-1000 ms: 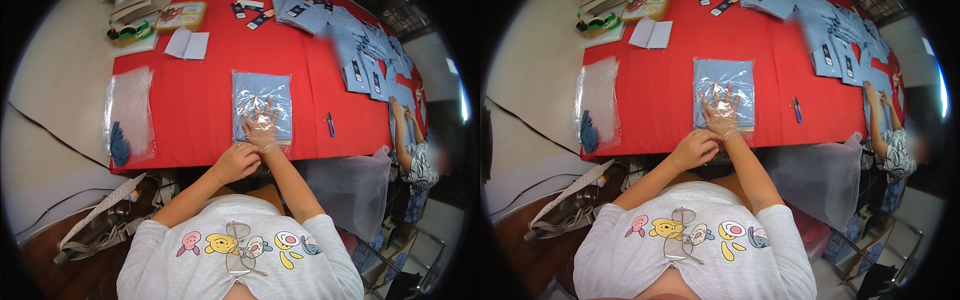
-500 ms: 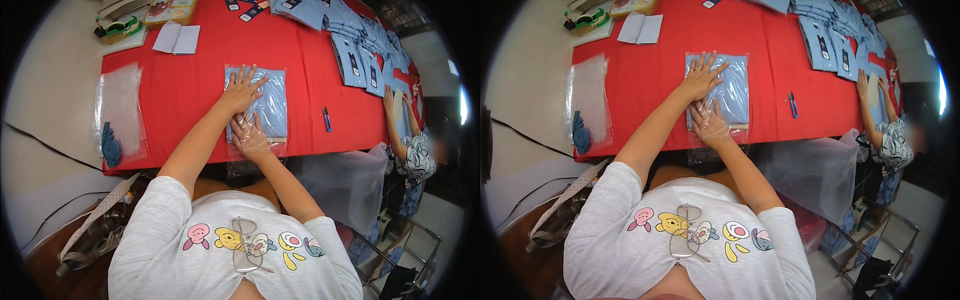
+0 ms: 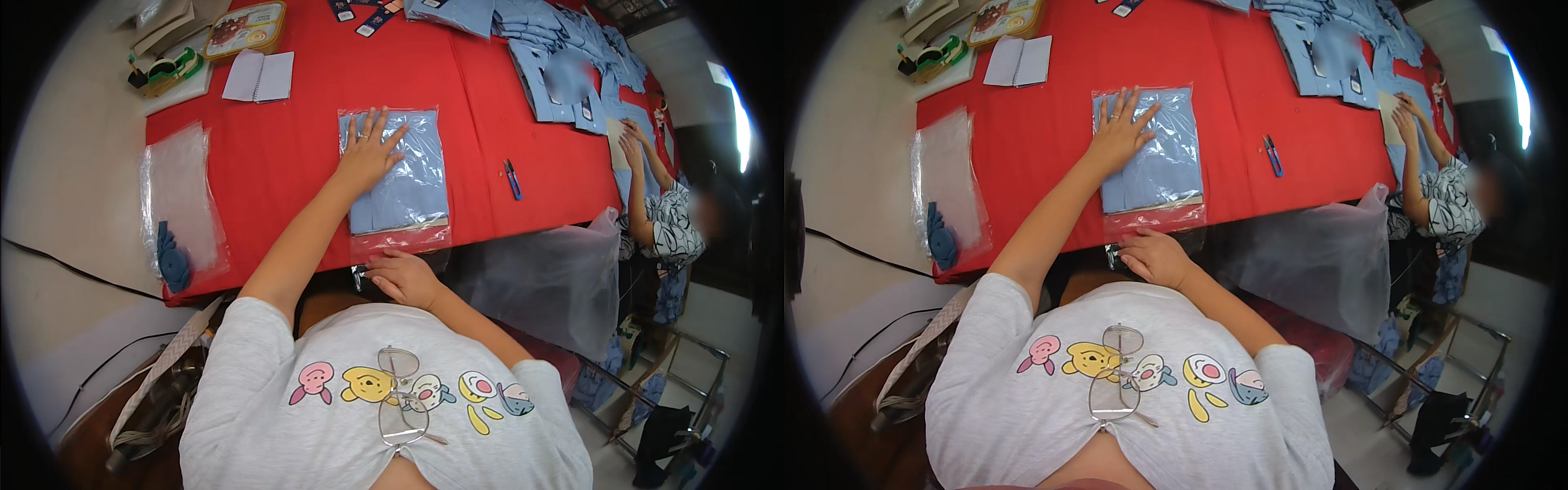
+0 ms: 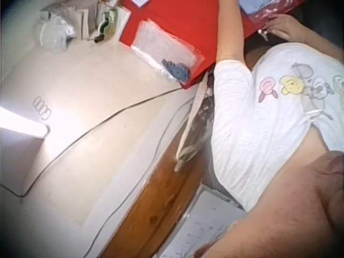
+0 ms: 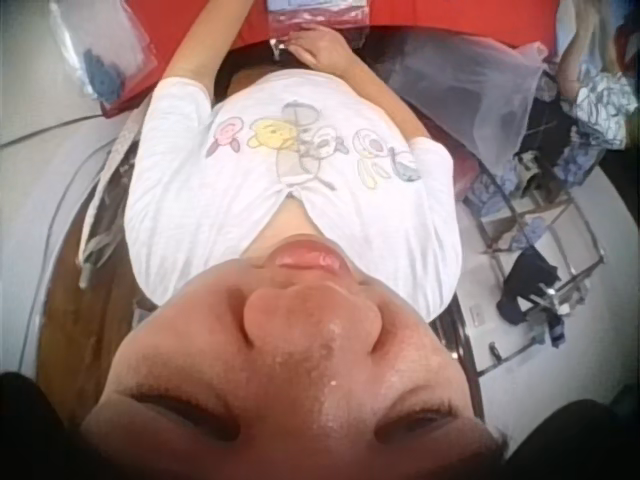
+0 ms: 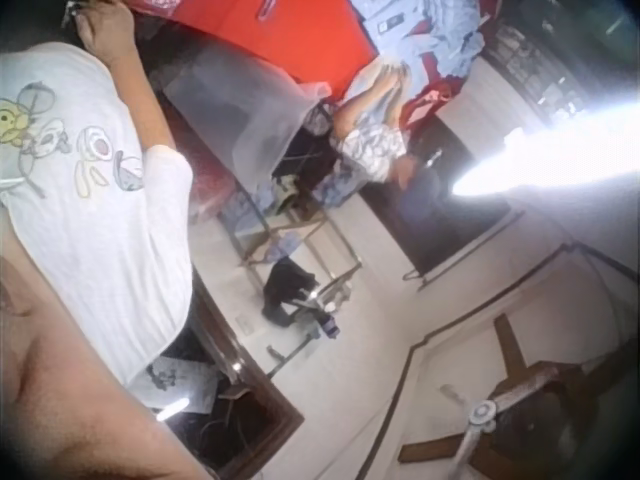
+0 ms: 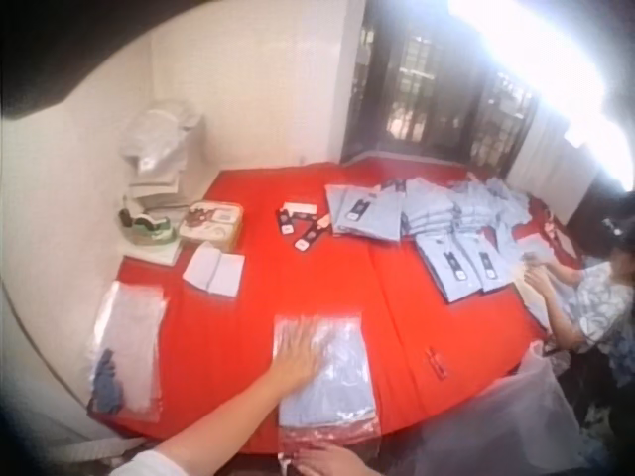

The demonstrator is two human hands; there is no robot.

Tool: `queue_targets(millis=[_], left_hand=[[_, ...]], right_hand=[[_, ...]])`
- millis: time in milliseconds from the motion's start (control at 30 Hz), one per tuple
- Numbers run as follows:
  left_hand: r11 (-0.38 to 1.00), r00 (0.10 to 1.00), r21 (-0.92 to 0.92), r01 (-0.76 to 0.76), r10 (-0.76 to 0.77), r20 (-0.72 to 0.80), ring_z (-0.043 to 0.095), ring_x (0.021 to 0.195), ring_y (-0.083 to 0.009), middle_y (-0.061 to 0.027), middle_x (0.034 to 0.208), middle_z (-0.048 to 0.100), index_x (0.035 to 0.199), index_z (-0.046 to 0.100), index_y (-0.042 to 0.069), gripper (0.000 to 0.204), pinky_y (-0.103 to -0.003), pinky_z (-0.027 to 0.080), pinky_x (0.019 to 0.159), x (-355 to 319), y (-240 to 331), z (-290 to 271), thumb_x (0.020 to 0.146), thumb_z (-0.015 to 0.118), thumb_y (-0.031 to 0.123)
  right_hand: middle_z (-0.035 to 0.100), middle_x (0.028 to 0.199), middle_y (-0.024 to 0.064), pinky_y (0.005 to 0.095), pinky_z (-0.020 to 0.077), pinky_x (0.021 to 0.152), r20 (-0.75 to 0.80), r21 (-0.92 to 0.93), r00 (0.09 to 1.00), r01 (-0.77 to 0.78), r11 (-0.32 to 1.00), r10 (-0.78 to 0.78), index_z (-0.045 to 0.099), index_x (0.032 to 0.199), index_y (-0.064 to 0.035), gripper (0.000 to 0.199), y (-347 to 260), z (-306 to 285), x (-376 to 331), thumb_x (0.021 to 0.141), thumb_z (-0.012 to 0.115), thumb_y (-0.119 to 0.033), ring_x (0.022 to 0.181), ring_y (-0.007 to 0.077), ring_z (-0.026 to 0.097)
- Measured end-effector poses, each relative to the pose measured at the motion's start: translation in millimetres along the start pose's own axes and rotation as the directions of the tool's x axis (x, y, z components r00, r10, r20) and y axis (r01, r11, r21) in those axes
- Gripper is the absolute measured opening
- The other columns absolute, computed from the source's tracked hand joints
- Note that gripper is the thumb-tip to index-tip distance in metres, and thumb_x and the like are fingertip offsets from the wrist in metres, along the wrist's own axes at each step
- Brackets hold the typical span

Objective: The person takes folded shirts from a table, places them into plastic bags, and removes excess air before sealing them.

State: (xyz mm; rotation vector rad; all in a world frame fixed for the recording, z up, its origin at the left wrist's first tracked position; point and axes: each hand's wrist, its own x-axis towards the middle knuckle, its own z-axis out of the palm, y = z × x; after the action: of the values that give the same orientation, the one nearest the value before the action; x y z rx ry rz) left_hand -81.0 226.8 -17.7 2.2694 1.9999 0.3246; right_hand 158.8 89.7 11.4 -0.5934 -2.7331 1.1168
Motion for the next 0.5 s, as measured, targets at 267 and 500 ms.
queue_targets(millis=[267,500], left_hand=[[0.952,0.99,-0.274,-0.138,0.137,-0.024,0.019,0.168,-0.0399,-0.0179,0.18,0.024,0.17,0.038,0.012,0.069,-0.067,0.012,0.133,-85,51,20,0.108,0.06,0.032],[0.965,0.969,-0.258,0.044,-0.104,-0.223,0.025,0.166,-0.0388,-0.0178,0.179,0.03,0.167,0.043,0.01,0.062,-0.06,0.017,0.134,-43,24,7,0.108,0.054,0.024]], right_hand=[[0.049,0.163,0.0252,0.0572,0.0326,0.127,-0.548,-0.167,0.834,-0.184,0.969,0.064,0.052,0.158,-0.0052,0.054,43,-77,85,0.107,0.06,-0.019,0.154,0.0447,0.043],[0.027,0.179,0.0214,0.0617,0.0197,0.132,-0.537,-0.307,0.825,-0.384,0.871,0.175,0.038,0.17,-0.0084,0.065,105,-65,129,0.111,0.052,-0.033,0.166,0.0421,0.024]])
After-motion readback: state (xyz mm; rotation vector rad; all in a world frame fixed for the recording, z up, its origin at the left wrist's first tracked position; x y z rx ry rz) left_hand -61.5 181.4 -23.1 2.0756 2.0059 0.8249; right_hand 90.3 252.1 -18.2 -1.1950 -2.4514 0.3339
